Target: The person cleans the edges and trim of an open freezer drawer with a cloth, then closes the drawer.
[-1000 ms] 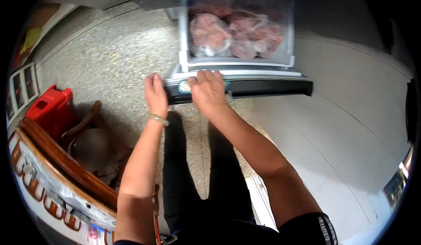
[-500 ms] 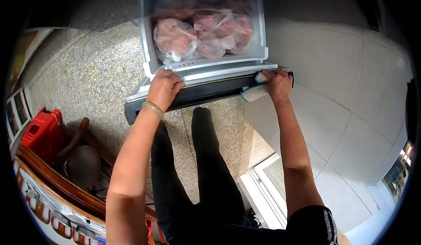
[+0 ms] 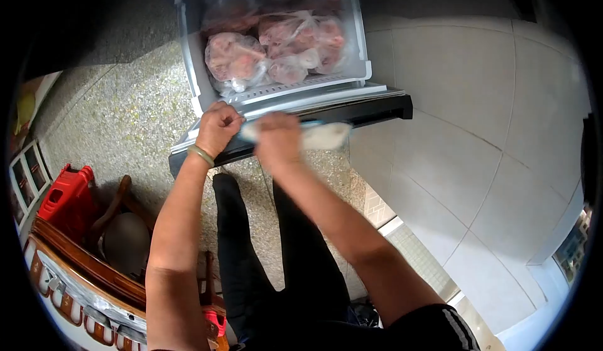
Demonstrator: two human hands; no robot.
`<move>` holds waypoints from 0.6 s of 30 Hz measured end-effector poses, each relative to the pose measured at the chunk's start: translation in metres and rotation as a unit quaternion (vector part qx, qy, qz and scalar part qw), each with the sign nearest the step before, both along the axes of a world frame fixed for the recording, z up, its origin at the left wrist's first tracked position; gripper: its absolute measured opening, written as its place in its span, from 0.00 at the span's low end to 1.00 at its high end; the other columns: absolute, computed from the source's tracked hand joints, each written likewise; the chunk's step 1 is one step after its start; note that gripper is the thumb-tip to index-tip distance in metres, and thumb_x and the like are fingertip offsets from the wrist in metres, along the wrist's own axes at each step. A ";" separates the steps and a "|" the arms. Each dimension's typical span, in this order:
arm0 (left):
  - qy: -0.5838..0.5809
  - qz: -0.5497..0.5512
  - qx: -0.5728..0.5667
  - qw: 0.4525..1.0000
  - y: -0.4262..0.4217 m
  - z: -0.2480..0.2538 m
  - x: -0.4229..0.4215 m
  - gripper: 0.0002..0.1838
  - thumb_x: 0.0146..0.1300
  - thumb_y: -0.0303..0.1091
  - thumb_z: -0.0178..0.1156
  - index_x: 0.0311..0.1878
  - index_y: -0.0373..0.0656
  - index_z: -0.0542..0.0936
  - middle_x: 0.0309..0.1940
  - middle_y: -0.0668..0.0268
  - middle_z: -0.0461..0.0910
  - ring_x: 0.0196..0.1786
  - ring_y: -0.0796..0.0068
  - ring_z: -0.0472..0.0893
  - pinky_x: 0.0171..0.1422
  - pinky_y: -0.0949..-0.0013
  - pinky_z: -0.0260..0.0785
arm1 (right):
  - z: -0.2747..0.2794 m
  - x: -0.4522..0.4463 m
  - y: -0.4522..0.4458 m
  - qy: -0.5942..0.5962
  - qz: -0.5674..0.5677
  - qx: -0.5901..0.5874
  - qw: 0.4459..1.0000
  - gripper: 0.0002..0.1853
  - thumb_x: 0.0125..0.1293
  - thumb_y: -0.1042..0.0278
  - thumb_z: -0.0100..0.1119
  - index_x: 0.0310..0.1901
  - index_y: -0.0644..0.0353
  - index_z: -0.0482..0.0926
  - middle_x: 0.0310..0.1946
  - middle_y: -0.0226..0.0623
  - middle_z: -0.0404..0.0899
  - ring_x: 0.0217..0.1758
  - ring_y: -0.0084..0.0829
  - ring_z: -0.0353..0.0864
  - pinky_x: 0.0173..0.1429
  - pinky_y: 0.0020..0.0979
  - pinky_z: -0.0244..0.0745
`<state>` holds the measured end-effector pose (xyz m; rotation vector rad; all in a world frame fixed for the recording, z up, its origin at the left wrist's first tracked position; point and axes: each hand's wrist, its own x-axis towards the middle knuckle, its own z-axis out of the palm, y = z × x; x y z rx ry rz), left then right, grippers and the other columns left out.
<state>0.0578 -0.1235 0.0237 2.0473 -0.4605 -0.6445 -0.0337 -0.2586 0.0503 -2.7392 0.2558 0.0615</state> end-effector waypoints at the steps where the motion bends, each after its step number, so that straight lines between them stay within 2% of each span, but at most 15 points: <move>1: -0.002 -0.002 0.002 1.000 0.002 -0.003 -0.002 0.06 0.47 0.27 0.65 0.22 0.38 0.77 0.21 0.62 0.72 0.29 0.66 0.72 0.33 0.67 0.65 | 0.006 0.009 0.022 0.024 0.024 -0.013 0.999 0.07 0.45 0.71 0.56 0.27 0.61 0.81 0.29 0.37 0.76 0.40 0.36 0.74 0.50 0.39 0.62; 4: 0.044 0.033 -0.020 0.998 0.005 -0.009 -0.006 0.06 0.48 0.27 0.65 0.22 0.38 0.77 0.21 0.62 0.72 0.28 0.67 0.72 0.33 0.69 0.65 | 0.015 0.014 0.006 0.061 0.050 0.008 0.997 0.08 0.50 0.69 0.53 0.30 0.58 0.81 0.34 0.40 0.77 0.44 0.35 0.74 0.52 0.40 0.61; 5: 0.019 0.016 -0.027 0.999 0.005 -0.005 -0.007 0.06 0.48 0.27 0.66 0.22 0.38 0.77 0.21 0.63 0.72 0.28 0.67 0.72 0.33 0.69 0.65 | 0.016 0.005 -0.017 0.061 0.077 -0.054 0.994 0.11 0.48 0.71 0.55 0.36 0.52 0.80 0.32 0.32 0.77 0.43 0.34 0.76 0.49 0.41 0.62; 6: -0.012 0.002 -0.035 0.999 0.004 -0.004 -0.003 0.07 0.48 0.27 0.66 0.23 0.38 0.78 0.21 0.63 0.72 0.28 0.68 0.72 0.32 0.69 0.65 | -0.009 -0.014 -0.042 0.021 0.023 -0.085 0.996 0.13 0.47 0.70 0.56 0.37 0.47 0.80 0.31 0.30 0.77 0.43 0.33 0.76 0.49 0.41 0.62; 7: -0.002 0.006 -0.030 1.000 0.004 -0.006 -0.002 0.08 0.48 0.28 0.67 0.22 0.37 0.77 0.21 0.63 0.72 0.27 0.68 0.72 0.32 0.69 0.64 | -0.002 -0.019 -0.080 0.038 0.052 -0.136 0.989 0.14 0.45 0.69 0.58 0.37 0.41 0.81 0.30 0.29 0.77 0.42 0.32 0.77 0.48 0.41 0.63; 8: 0.000 0.010 -0.028 1.000 0.004 -0.005 -0.003 0.08 0.48 0.28 0.67 0.22 0.37 0.77 0.21 0.63 0.72 0.27 0.68 0.72 0.32 0.69 0.64 | 0.021 -0.014 -0.111 0.147 0.043 -0.175 0.973 0.15 0.44 0.70 0.59 0.36 0.39 0.81 0.29 0.27 0.77 0.43 0.30 0.77 0.46 0.41 0.63; 9: -0.002 0.010 -0.022 1.000 0.003 -0.003 -0.002 0.08 0.47 0.27 0.67 0.21 0.37 0.76 0.21 0.63 0.72 0.27 0.68 0.72 0.31 0.69 0.64 | 0.024 -0.019 -0.141 0.144 0.029 -0.217 0.965 0.15 0.46 0.71 0.58 0.36 0.38 0.82 0.30 0.28 0.77 0.42 0.29 0.77 0.44 0.41 0.63; 12: 0.000 0.018 -0.014 1.000 0.001 -0.002 -0.002 0.09 0.47 0.27 0.67 0.20 0.36 0.75 0.20 0.63 0.70 0.26 0.70 0.71 0.31 0.70 0.64 | 0.030 -0.033 -0.191 0.111 0.006 -0.245 0.963 0.16 0.48 0.73 0.56 0.36 0.38 0.82 0.32 0.30 0.79 0.41 0.31 0.78 0.43 0.40 0.64; 14: 0.047 0.040 -0.031 0.998 0.003 -0.007 -0.002 0.10 0.46 0.26 0.67 0.20 0.36 0.75 0.20 0.64 0.70 0.24 0.72 0.70 0.30 0.71 0.63 | 0.033 -0.032 -0.188 0.149 -0.076 -0.250 0.954 0.14 0.49 0.68 0.58 0.39 0.41 0.83 0.32 0.31 0.79 0.41 0.32 0.78 0.45 0.38 0.64; 15: 0.046 0.040 -0.035 0.997 0.003 -0.006 -0.001 0.10 0.46 0.26 0.68 0.20 0.36 0.75 0.20 0.65 0.70 0.23 0.74 0.70 0.29 0.72 0.63 | 0.016 -0.037 -0.178 0.105 -0.093 -0.247 0.959 0.16 0.44 0.71 0.59 0.39 0.48 0.83 0.32 0.31 0.79 0.40 0.34 0.78 0.44 0.37 0.65; 16: 0.047 0.043 -0.032 0.997 0.003 -0.007 -0.001 0.10 0.46 0.26 0.68 0.20 0.36 0.75 0.20 0.65 0.70 0.23 0.74 0.70 0.29 0.72 0.63 | 0.012 -0.035 -0.164 0.105 -0.090 -0.244 0.960 0.16 0.44 0.71 0.59 0.39 0.48 0.83 0.32 0.31 0.79 0.40 0.34 0.78 0.44 0.37 0.65; 18: 0.073 0.035 -0.053 0.995 0.003 -0.009 0.001 0.10 0.46 0.26 0.68 0.20 0.36 0.75 0.20 0.65 0.70 0.23 0.75 0.70 0.29 0.73 0.63 | 0.004 -0.031 -0.130 0.065 -0.086 -0.202 0.973 0.14 0.42 0.72 0.59 0.36 0.55 0.82 0.31 0.34 0.79 0.38 0.35 0.78 0.42 0.37 0.65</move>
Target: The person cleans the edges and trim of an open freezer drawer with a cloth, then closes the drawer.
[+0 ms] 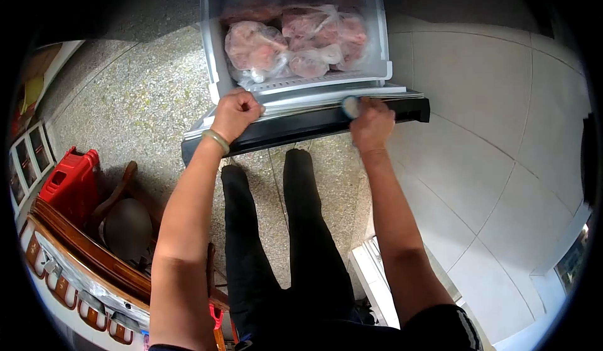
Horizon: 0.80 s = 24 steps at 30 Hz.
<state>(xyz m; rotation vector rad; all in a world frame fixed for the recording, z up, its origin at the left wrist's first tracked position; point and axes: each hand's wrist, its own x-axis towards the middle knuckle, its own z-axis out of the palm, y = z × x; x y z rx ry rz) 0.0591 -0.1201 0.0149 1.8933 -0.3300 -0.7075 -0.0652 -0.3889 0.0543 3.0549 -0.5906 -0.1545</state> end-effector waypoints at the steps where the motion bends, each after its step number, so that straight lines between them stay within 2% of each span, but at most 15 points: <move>1: 0.006 -0.002 0.006 1.000 0.000 0.001 0.001 0.10 0.47 0.27 0.68 0.20 0.36 0.76 0.20 0.66 0.70 0.24 0.76 0.70 0.29 0.73 0.63 | 0.007 0.008 0.022 0.017 0.013 0.027 0.999 0.13 0.41 0.72 0.59 0.33 0.57 0.81 0.31 0.35 0.79 0.38 0.36 0.78 0.42 0.37 0.65; 2: 0.007 -0.002 0.008 1.000 0.000 0.000 0.001 0.10 0.47 0.27 0.68 0.20 0.36 0.76 0.20 0.66 0.70 0.24 0.76 0.70 0.29 0.73 0.63 | 0.014 0.017 0.044 0.035 0.026 0.053 0.998 0.11 0.40 0.71 0.59 0.31 0.59 0.81 0.31 0.36 0.79 0.37 0.37 0.78 0.43 0.37 0.65; 4: 0.017 -0.008 0.001 1.000 0.001 -0.004 0.002 0.09 0.47 0.27 0.67 0.20 0.36 0.76 0.20 0.66 0.71 0.24 0.76 0.70 0.29 0.73 0.63 | 0.010 0.024 0.086 0.000 0.030 0.113 0.993 0.13 0.40 0.74 0.57 0.32 0.57 0.81 0.31 0.38 0.78 0.42 0.37 0.77 0.47 0.38 0.64; 5: 0.031 -0.030 0.012 0.999 0.002 -0.003 0.004 0.08 0.50 0.26 0.67 0.23 0.35 0.77 0.23 0.69 0.71 0.27 0.80 0.69 0.31 0.76 0.63 | 0.012 0.029 0.107 0.003 0.042 0.134 0.990 0.12 0.39 0.73 0.58 0.31 0.58 0.81 0.31 0.37 0.78 0.42 0.36 0.76 0.48 0.37 0.64; 6: 0.030 -0.029 0.013 0.999 0.003 -0.005 0.006 0.08 0.50 0.26 0.67 0.23 0.35 0.77 0.23 0.69 0.71 0.27 0.80 0.69 0.31 0.76 0.63 | 0.011 0.035 0.129 0.005 0.053 0.155 0.987 0.12 0.39 0.73 0.58 0.31 0.59 0.80 0.31 0.36 0.78 0.42 0.36 0.76 0.49 0.37 0.63; 8: 0.092 -0.010 -0.006 0.996 0.003 -0.009 0.007 0.08 0.51 0.26 0.66 0.23 0.35 0.77 0.23 0.69 0.71 0.27 0.81 0.69 0.32 0.76 0.63 | 0.002 0.047 0.170 -0.038 0.102 0.148 0.983 0.12 0.38 0.73 0.60 0.30 0.60 0.80 0.33 0.36 0.77 0.41 0.35 0.76 0.49 0.37 0.63; 9: 0.091 -0.011 0.001 0.996 0.004 -0.010 0.007 0.08 0.51 0.26 0.66 0.24 0.35 0.77 0.23 0.69 0.71 0.27 0.81 0.69 0.33 0.76 0.64 | 0.013 0.054 0.171 0.024 0.115 0.143 0.983 0.13 0.40 0.72 0.60 0.33 0.56 0.81 0.33 0.34 0.78 0.42 0.34 0.76 0.48 0.38 0.63; 12: 0.044 -0.046 0.004 0.998 0.003 -0.004 0.008 0.08 0.51 0.27 0.67 0.23 0.36 0.77 0.23 0.69 0.71 0.27 0.81 0.69 0.33 0.75 0.64 | 0.019 0.043 0.128 0.058 0.122 0.177 0.975 0.15 0.42 0.73 0.59 0.36 0.51 0.81 0.30 0.34 0.78 0.42 0.34 0.77 0.46 0.38 0.64; 14: 0.044 -0.034 -0.007 0.998 0.002 -0.003 0.006 0.08 0.50 0.26 0.67 0.23 0.36 0.76 0.23 0.67 0.72 0.26 0.79 0.70 0.32 0.74 0.65 | 0.028 0.040 0.081 0.132 0.102 0.107 0.980 0.17 0.42 0.72 0.61 0.38 0.45 0.81 0.30 0.33 0.78 0.42 0.34 0.77 0.46 0.39 0.65; 15: 0.044 -0.022 -0.017 0.999 0.003 -0.003 0.005 0.08 0.48 0.26 0.67 0.22 0.36 0.76 0.22 0.65 0.73 0.25 0.77 0.71 0.31 0.74 0.65 | 0.029 0.038 0.073 0.133 0.107 0.107 0.979 0.17 0.42 0.72 0.61 0.38 0.45 0.81 0.30 0.33 0.78 0.42 0.34 0.77 0.46 0.39 0.65; 17: 0.041 -0.019 -0.011 0.999 0.002 -0.002 0.005 0.08 0.48 0.26 0.67 0.22 0.36 0.76 0.22 0.65 0.73 0.25 0.77 0.71 0.31 0.73 0.65 | 0.029 0.036 0.063 0.115 0.087 0.118 0.983 0.16 0.39 0.71 0.64 0.36 0.50 0.81 0.30 0.33 0.78 0.40 0.34 0.78 0.46 0.39 0.65; 20: 0.030 -0.021 -0.007 0.999 0.004 -0.004 0.005 0.09 0.47 0.26 0.67 0.21 0.36 0.76 0.21 0.64 0.73 0.24 0.76 0.71 0.31 0.73 0.65 | 0.029 0.047 0.099 0.142 0.083 0.104 0.981 0.13 0.38 0.71 0.64 0.32 0.54 0.80 0.30 0.34 0.78 0.38 0.35 0.78 0.46 0.39 0.65; 21: 0.032 -0.023 -0.006 0.999 0.004 -0.003 0.006 0.09 0.47 0.26 0.67 0.21 0.36 0.75 0.21 0.64 0.73 0.24 0.75 0.71 0.31 0.72 0.65 | 0.025 0.046 0.115 0.087 0.097 0.129 0.983 0.10 0.37 0.72 0.63 0.28 0.57 0.79 0.29 0.36 0.78 0.38 0.35 0.78 0.45 0.39 0.65; 22: 0.034 -0.026 -0.006 0.999 0.002 -0.002 0.007 0.08 0.47 0.26 0.66 0.21 0.36 0.75 0.21 0.63 0.73 0.24 0.75 0.72 0.31 0.72 0.65 | 0.024 0.051 0.130 0.065 0.121 0.150 0.979 0.07 0.43 0.70 0.59 0.26 0.59 0.81 0.30 0.39 0.80 0.37 0.35 0.78 0.49 0.39 0.63; 24: 0.013 -0.016 -0.011 1.000 0.002 -0.004 0.006 0.08 0.48 0.26 0.66 0.21 0.36 0.75 0.21 0.63 0.73 0.25 0.73 0.72 0.31 0.71 0.65 | 0.012 0.056 0.161 0.004 0.142 0.180 0.973 0.06 0.45 0.71 0.57 0.26 0.62 0.81 0.29 0.40 0.79 0.39 0.35 0.77 0.49 0.39 0.62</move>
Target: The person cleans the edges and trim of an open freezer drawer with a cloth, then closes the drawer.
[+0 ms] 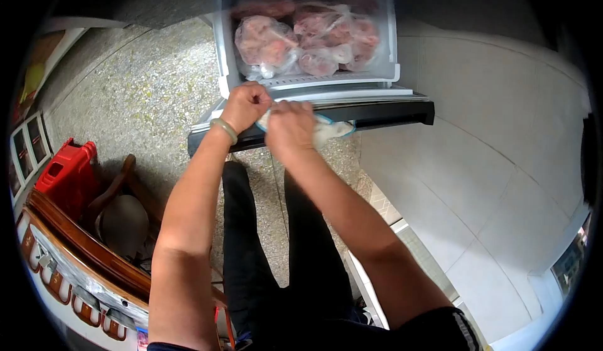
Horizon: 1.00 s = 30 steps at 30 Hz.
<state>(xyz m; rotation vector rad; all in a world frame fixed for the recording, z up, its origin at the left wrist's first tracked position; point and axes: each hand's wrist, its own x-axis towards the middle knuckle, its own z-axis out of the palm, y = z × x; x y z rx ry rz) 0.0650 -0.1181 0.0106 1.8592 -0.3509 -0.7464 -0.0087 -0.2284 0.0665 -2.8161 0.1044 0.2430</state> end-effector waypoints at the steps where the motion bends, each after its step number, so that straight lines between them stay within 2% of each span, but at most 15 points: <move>1: -0.055 -0.004 0.008 0.998 0.000 -0.002 -0.001 0.08 0.48 0.26 0.65 0.21 0.35 0.75 0.21 0.63 0.72 0.25 0.71 0.72 0.30 0.69 0.65 | 0.003 0.001 -0.003 0.021 0.010 -0.005 1.000 0.07 0.46 0.71 0.56 0.27 0.61 0.81 0.29 0.39 0.79 0.38 0.36 0.77 0.49 0.39 0.62; 4: -0.045 -0.032 0.009 0.998 0.002 0.002 -0.002 0.08 0.50 0.25 0.66 0.22 0.35 0.75 0.21 0.65 0.71 0.25 0.76 0.70 0.30 0.73 0.63 | 0.014 -0.008 -0.045 0.042 0.031 -0.019 0.998 0.08 0.46 0.70 0.56 0.30 0.54 0.81 0.30 0.36 0.78 0.39 0.36 0.77 0.50 0.39 0.61; 5: -0.055 -0.031 0.005 0.998 0.002 0.000 -0.002 0.09 0.50 0.25 0.66 0.22 0.35 0.75 0.21 0.66 0.70 0.25 0.76 0.69 0.30 0.73 0.62 | 0.005 -0.019 -0.072 0.014 0.023 -0.069 0.997 0.09 0.47 0.69 0.56 0.31 0.46 0.81 0.30 0.34 0.78 0.39 0.36 0.77 0.50 0.40 0.61; 6: -0.064 -0.031 0.002 0.997 0.002 -0.002 -0.003 0.09 0.49 0.26 0.66 0.22 0.35 0.75 0.21 0.66 0.70 0.25 0.76 0.69 0.30 0.74 0.62 | 0.016 -0.020 -0.100 0.072 0.013 -0.109 0.991 0.10 0.48 0.68 0.57 0.33 0.43 0.82 0.29 0.33 0.77 0.40 0.36 0.77 0.48 0.41 0.62; 7: -0.063 -0.020 0.005 0.998 0.000 0.001 -0.003 0.09 0.46 0.26 0.67 0.20 0.36 0.74 0.19 0.64 0.70 0.23 0.73 0.70 0.29 0.71 0.63 | 0.012 -0.030 -0.127 0.031 -0.005 -0.121 0.992 0.11 0.48 0.67 0.57 0.33 0.40 0.83 0.28 0.32 0.77 0.39 0.34 0.77 0.45 0.40 0.63; 14: -0.004 -0.014 0.021 1.000 -0.001 0.004 -0.003 0.09 0.48 0.25 0.67 0.21 0.36 0.74 0.22 0.67 0.70 0.25 0.78 0.70 0.30 0.75 0.63 | 0.007 -0.071 -0.281 0.001 -0.075 -0.250 0.965 0.06 0.53 0.61 0.58 0.31 0.37 0.84 0.29 0.32 0.79 0.35 0.34 0.78 0.42 0.39 0.64; 16: -0.005 -0.019 0.031 0.999 0.001 0.003 -0.004 0.08 0.48 0.25 0.67 0.22 0.36 0.75 0.23 0.67 0.71 0.25 0.78 0.70 0.30 0.75 0.63 | 0.009 -0.074 -0.301 0.050 -0.131 -0.280 0.950 0.06 0.54 0.61 0.58 0.31 0.37 0.84 0.30 0.33 0.79 0.35 0.35 0.78 0.43 0.40 0.64; 20: 0.015 -0.033 0.068 0.997 -0.010 0.011 -0.003 0.07 0.47 0.25 0.67 0.27 0.37 0.77 0.28 0.64 0.73 0.30 0.75 0.73 0.34 0.76 0.65 | 0.003 -0.081 -0.314 0.048 -0.186 -0.200 0.961 0.09 0.53 0.65 0.59 0.34 0.37 0.85 0.30 0.35 0.78 0.36 0.37 0.77 0.43 0.38 0.65; 21: -0.050 -0.054 0.050 0.996 -0.019 0.013 -0.004 0.08 0.47 0.26 0.67 0.29 0.37 0.77 0.30 0.63 0.74 0.32 0.72 0.75 0.36 0.74 0.67 | 0.002 -0.084 -0.314 0.052 -0.193 -0.198 0.960 0.09 0.53 0.65 0.59 0.34 0.37 0.85 0.30 0.35 0.78 0.36 0.37 0.77 0.43 0.38 0.65; 23: -0.126 -0.100 0.031 0.986 -0.046 0.014 -0.012 0.10 0.47 0.26 0.67 0.34 0.39 0.77 0.34 0.61 0.75 0.39 0.63 0.77 0.42 0.68 0.71 | -0.002 -0.084 -0.312 -0.010 -0.171 -0.186 0.967 0.18 0.46 0.76 0.57 0.36 0.38 0.85 0.26 0.33 0.74 0.34 0.37 0.77 0.39 0.36 0.68; 24: -0.073 -0.090 0.024 0.993 -0.071 0.018 -0.017 0.09 0.47 0.27 0.66 0.33 0.40 0.77 0.35 0.60 0.75 0.39 0.61 0.77 0.43 0.66 0.72 | -0.003 -0.085 -0.312 -0.009 -0.175 -0.184 0.967 0.18 0.46 0.76 0.57 0.36 0.38 0.85 0.26 0.33 0.74 0.34 0.37 0.77 0.39 0.36 0.68; 25: -0.167 -0.133 0.018 0.977 -0.092 0.009 -0.019 0.09 0.47 0.26 0.66 0.33 0.41 0.77 0.35 0.60 0.75 0.40 0.59 0.76 0.42 0.66 0.71 | -0.003 -0.085 -0.313 -0.021 -0.166 -0.189 0.967 0.18 0.45 0.76 0.58 0.36 0.39 0.85 0.26 0.33 0.74 0.34 0.37 0.77 0.38 0.36 0.69; 26: -0.175 -0.135 -0.024 0.975 -0.116 0.009 -0.022 0.09 0.47 0.25 0.66 0.32 0.41 0.76 0.31 0.60 0.74 0.39 0.59 0.76 0.39 0.65 0.70 | -0.003 -0.086 -0.314 -0.032 -0.158 -0.195 0.967 0.18 0.44 0.77 0.58 0.36 0.41 0.85 0.26 0.34 0.74 0.34 0.37 0.77 0.38 0.36 0.69; 29: -0.190 -0.160 0.000 0.969 -0.151 0.010 -0.023 0.08 0.46 0.25 0.65 0.30 0.40 0.76 0.28 0.59 0.73 0.34 0.59 0.75 0.37 0.65 0.69 | -0.007 -0.090 -0.321 -0.032 -0.165 -0.129 0.977 0.19 0.43 0.77 0.58 0.37 0.42 0.84 0.26 0.34 0.74 0.34 0.38 0.77 0.40 0.37 0.69; 30: -0.155 -0.139 -0.009 0.978 -0.152 0.007 -0.024 0.08 0.46 0.25 0.66 0.28 0.40 0.76 0.27 0.61 0.73 0.32 0.62 0.75 0.35 0.67 0.68 | -0.007 -0.091 -0.320 -0.030 -0.169 -0.126 0.977 0.19 0.43 0.77 0.58 0.37 0.42 0.84 0.26 0.34 0.74 0.34 0.38 0.77 0.40 0.37 0.69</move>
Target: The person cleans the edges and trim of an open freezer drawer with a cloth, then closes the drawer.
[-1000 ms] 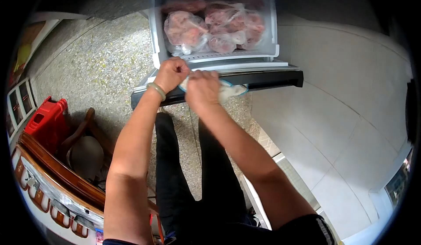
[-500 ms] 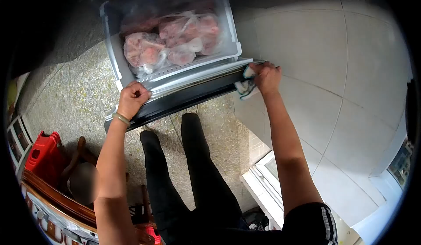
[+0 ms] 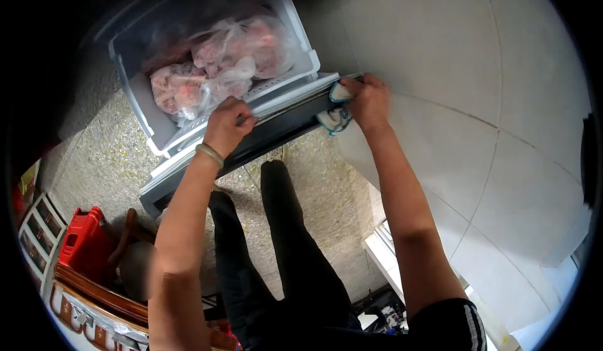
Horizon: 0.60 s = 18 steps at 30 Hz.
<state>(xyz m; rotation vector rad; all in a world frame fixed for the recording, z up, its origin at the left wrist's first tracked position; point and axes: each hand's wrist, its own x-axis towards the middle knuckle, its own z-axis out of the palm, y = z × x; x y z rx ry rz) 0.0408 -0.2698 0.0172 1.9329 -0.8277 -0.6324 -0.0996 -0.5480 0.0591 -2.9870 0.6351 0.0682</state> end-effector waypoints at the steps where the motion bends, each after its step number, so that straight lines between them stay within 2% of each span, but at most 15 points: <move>1: 0.037 0.020 -0.005 0.999 0.000 -0.003 -0.001 0.08 0.46 0.25 0.66 0.26 0.39 0.75 0.25 0.62 0.72 0.29 0.65 0.74 0.34 0.69 0.67 | 0.000 -0.001 0.003 0.006 -0.008 0.009 1.000 0.15 0.44 0.73 0.60 0.36 0.44 0.84 0.28 0.35 0.76 0.35 0.38 0.77 0.42 0.37 0.68; 2: 0.035 0.014 0.000 0.999 0.001 -0.007 0.001 0.08 0.46 0.25 0.66 0.26 0.39 0.75 0.25 0.62 0.72 0.29 0.65 0.74 0.34 0.69 0.67 | -0.002 -0.001 0.008 0.011 -0.016 0.017 1.000 0.12 0.45 0.69 0.62 0.34 0.46 0.84 0.31 0.35 0.77 0.37 0.37 0.77 0.44 0.38 0.67; 3: 0.081 0.023 -0.002 0.996 0.001 -0.011 0.003 0.08 0.46 0.25 0.67 0.25 0.39 0.75 0.25 0.64 0.72 0.28 0.70 0.74 0.33 0.71 0.66 | -0.001 0.004 0.018 0.010 -0.019 0.021 1.000 0.12 0.45 0.69 0.62 0.34 0.46 0.84 0.31 0.35 0.77 0.37 0.37 0.77 0.44 0.38 0.67; 5: 0.158 0.045 0.002 0.986 0.001 -0.016 0.004 0.09 0.46 0.26 0.69 0.21 0.39 0.75 0.25 0.69 0.72 0.27 0.81 0.72 0.33 0.76 0.64 | 0.004 0.016 0.046 0.042 -0.040 -0.073 0.996 0.11 0.39 0.76 0.60 0.29 0.55 0.82 0.26 0.35 0.76 0.33 0.37 0.77 0.39 0.36 0.67; 7: 0.172 0.049 0.007 0.984 0.002 -0.018 0.006 0.09 0.46 0.26 0.69 0.21 0.38 0.75 0.25 0.69 0.73 0.28 0.81 0.72 0.33 0.77 0.65 | 0.004 0.024 0.070 0.012 -0.032 -0.021 0.999 0.09 0.36 0.75 0.60 0.26 0.55 0.81 0.27 0.35 0.77 0.35 0.35 0.78 0.38 0.36 0.66; 9: 0.189 0.052 0.010 0.981 0.001 -0.019 0.005 0.09 0.46 0.25 0.68 0.21 0.38 0.75 0.26 0.69 0.73 0.28 0.81 0.72 0.33 0.77 0.65 | 0.007 0.033 0.107 0.020 0.002 0.059 0.998 0.03 0.44 0.70 0.56 0.22 0.56 0.78 0.28 0.37 0.77 0.36 0.36 0.77 0.41 0.39 0.65; 11: 0.209 0.063 -0.008 0.976 0.003 -0.024 0.005 0.09 0.46 0.25 0.68 0.22 0.38 0.76 0.26 0.70 0.74 0.28 0.82 0.72 0.34 0.78 0.65 | -0.013 0.037 0.155 -0.054 0.039 0.073 0.995 0.05 0.45 0.68 0.54 0.22 0.57 0.79 0.26 0.37 0.77 0.36 0.35 0.76 0.43 0.39 0.64; 12: 0.207 0.064 -0.009 0.976 0.005 -0.028 0.004 0.09 0.46 0.25 0.68 0.22 0.38 0.76 0.26 0.70 0.74 0.28 0.82 0.72 0.34 0.78 0.65 | -0.004 0.045 0.181 -0.006 0.032 0.085 0.996 0.07 0.45 0.67 0.55 0.23 0.60 0.80 0.26 0.37 0.77 0.38 0.35 0.76 0.44 0.41 0.64; 14: 0.230 0.079 -0.027 0.970 0.009 -0.036 0.003 0.08 0.47 0.24 0.68 0.22 0.38 0.76 0.26 0.70 0.74 0.29 0.82 0.72 0.34 0.77 0.66 | -0.002 0.047 0.175 -0.005 0.062 0.117 0.991 0.08 0.46 0.68 0.55 0.27 0.59 0.81 0.29 0.36 0.77 0.41 0.35 0.76 0.46 0.44 0.63; 16: 0.214 0.072 -0.020 0.974 0.006 -0.021 0.001 0.09 0.47 0.24 0.68 0.22 0.38 0.76 0.26 0.70 0.74 0.29 0.82 0.72 0.34 0.77 0.66 | 0.014 0.034 0.134 0.024 0.071 0.076 0.994 0.11 0.45 0.69 0.58 0.33 0.46 0.82 0.29 0.29 0.76 0.38 0.33 0.77 0.45 0.39 0.63; 18: 0.191 0.074 -0.015 0.979 0.002 -0.015 0.003 0.09 0.47 0.24 0.68 0.22 0.38 0.76 0.26 0.69 0.74 0.29 0.81 0.73 0.34 0.77 0.66 | 0.011 0.019 0.077 0.071 0.059 0.004 0.996 0.13 0.45 0.69 0.59 0.33 0.38 0.82 0.30 0.28 0.76 0.39 0.32 0.77 0.45 0.39 0.63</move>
